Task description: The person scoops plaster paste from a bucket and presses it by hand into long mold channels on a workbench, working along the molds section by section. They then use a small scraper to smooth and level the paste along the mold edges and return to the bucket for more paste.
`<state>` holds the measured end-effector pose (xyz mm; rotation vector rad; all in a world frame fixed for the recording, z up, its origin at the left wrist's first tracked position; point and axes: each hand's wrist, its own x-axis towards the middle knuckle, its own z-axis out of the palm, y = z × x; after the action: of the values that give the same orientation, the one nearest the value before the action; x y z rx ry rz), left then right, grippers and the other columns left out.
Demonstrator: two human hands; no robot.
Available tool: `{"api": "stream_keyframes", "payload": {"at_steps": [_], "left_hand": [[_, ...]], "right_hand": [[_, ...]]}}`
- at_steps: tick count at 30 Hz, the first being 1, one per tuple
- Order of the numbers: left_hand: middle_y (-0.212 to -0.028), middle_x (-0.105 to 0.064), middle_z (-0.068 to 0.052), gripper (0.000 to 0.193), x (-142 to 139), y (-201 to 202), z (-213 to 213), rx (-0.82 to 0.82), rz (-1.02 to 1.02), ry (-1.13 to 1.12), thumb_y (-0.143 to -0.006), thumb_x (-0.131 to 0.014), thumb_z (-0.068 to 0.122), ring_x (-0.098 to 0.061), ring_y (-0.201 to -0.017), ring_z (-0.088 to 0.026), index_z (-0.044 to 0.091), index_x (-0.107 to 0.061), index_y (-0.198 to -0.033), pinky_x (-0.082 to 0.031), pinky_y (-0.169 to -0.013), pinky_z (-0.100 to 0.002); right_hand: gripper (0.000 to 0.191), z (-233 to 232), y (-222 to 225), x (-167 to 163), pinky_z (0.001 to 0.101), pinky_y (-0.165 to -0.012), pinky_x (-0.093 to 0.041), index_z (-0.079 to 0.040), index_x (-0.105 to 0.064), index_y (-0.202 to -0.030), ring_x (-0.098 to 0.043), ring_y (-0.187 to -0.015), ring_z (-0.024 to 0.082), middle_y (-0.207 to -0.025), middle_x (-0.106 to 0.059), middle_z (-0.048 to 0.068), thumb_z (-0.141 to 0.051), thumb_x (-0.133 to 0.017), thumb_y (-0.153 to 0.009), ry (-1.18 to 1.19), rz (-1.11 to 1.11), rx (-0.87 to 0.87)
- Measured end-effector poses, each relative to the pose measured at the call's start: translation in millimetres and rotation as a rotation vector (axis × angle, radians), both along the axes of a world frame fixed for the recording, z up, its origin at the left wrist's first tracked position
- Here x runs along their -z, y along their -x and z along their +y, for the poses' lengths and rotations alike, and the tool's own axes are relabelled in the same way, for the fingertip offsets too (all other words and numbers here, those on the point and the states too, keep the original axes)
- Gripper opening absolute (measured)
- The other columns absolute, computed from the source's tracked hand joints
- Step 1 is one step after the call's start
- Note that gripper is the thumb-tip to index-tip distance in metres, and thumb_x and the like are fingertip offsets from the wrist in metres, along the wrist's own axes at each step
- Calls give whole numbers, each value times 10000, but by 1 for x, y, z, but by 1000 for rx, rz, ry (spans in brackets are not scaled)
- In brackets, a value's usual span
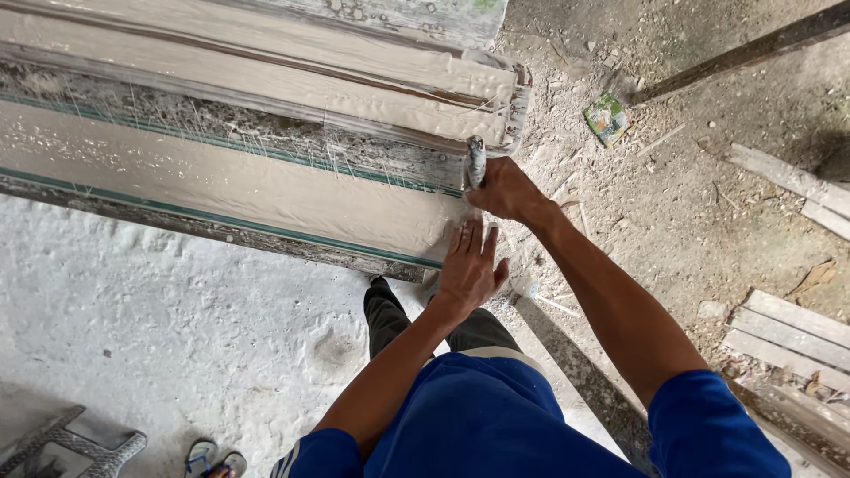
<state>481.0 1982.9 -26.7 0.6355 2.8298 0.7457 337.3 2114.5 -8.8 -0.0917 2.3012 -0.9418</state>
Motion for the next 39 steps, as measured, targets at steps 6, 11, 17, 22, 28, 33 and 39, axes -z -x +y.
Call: {"api": "stream_keyframes", "payload": {"at_steps": [6, 11, 17, 22, 28, 33, 39], "left_hand": [[-1412, -529, -283, 564, 3, 22, 10, -4, 38, -135, -1000, -614, 328, -494, -1373, -446, -46, -516, -1411, -327, -1254, -578], [-1395, -498, -277, 653, 0, 48, -14, -98, 128, -107, -918, -654, 394, -473, -1349, -481, -23, -509, -1399, -328, -1181, -594], [-1449, -485, -267, 682, -1, 68, -77, -160, 164, -5, -971, -585, 427, -483, -1367, -459, -53, -478, -1443, -316, -1201, -581], [-1476, -465, -264, 653, 0, 92, -160, -159, 137, 58, -1011, -543, 437, -480, -1381, -454, -63, -474, -1426, -309, -1236, -571], [-1517, -435, -245, 684, 1, 127, -282, -182, 132, 47, -1028, -488, 497, -444, -1393, -453, -44, -488, -1446, -295, -1205, -567], [-1534, -449, -193, 642, 3, 163, -397, -191, 151, -12, -1030, -492, 509, -454, -1415, -395, 4, -525, -1426, -282, -1219, -556], [-1514, -488, -182, 638, 1, 201, -531, -208, 191, -21, -1024, -528, 503, -458, -1415, -353, 9, -565, -1426, -285, -1236, -537]], "right_hand": [[108, -51, 12, 15, 325, -573, -502, -7, -695, -811, -576, -633, 98, -726, -688, 38, -57, -788, -790, 313, -68, 205], [99, -103, 33, 10, 312, -577, -520, -27, -697, -825, -601, -625, 88, -713, -700, 10, -36, -793, -802, 347, -38, 163], [108, -183, 67, -3, 341, -549, -522, -40, -681, -807, -604, -594, 122, -713, -694, 27, -88, -750, -876, 295, -88, 83], [160, -261, 96, -8, 352, -589, -499, -2, -639, -811, -576, -629, 136, -726, -662, 69, -70, -777, -859, 330, -45, 71], [178, -373, 136, -7, 340, -621, -548, 6, -665, -908, -649, -671, 138, -769, -712, 66, -117, -777, -847, 295, 3, 37], [213, -478, 171, -5, 322, -649, -548, 5, -681, -921, -659, -683, 128, -791, -736, 75, -155, -786, -827, 204, 46, 43], [198, -622, 208, -6, 342, -600, -540, 17, -680, -889, -642, -646, 129, -742, -717, 74, -146, -764, -815, 164, 39, 74]]}}
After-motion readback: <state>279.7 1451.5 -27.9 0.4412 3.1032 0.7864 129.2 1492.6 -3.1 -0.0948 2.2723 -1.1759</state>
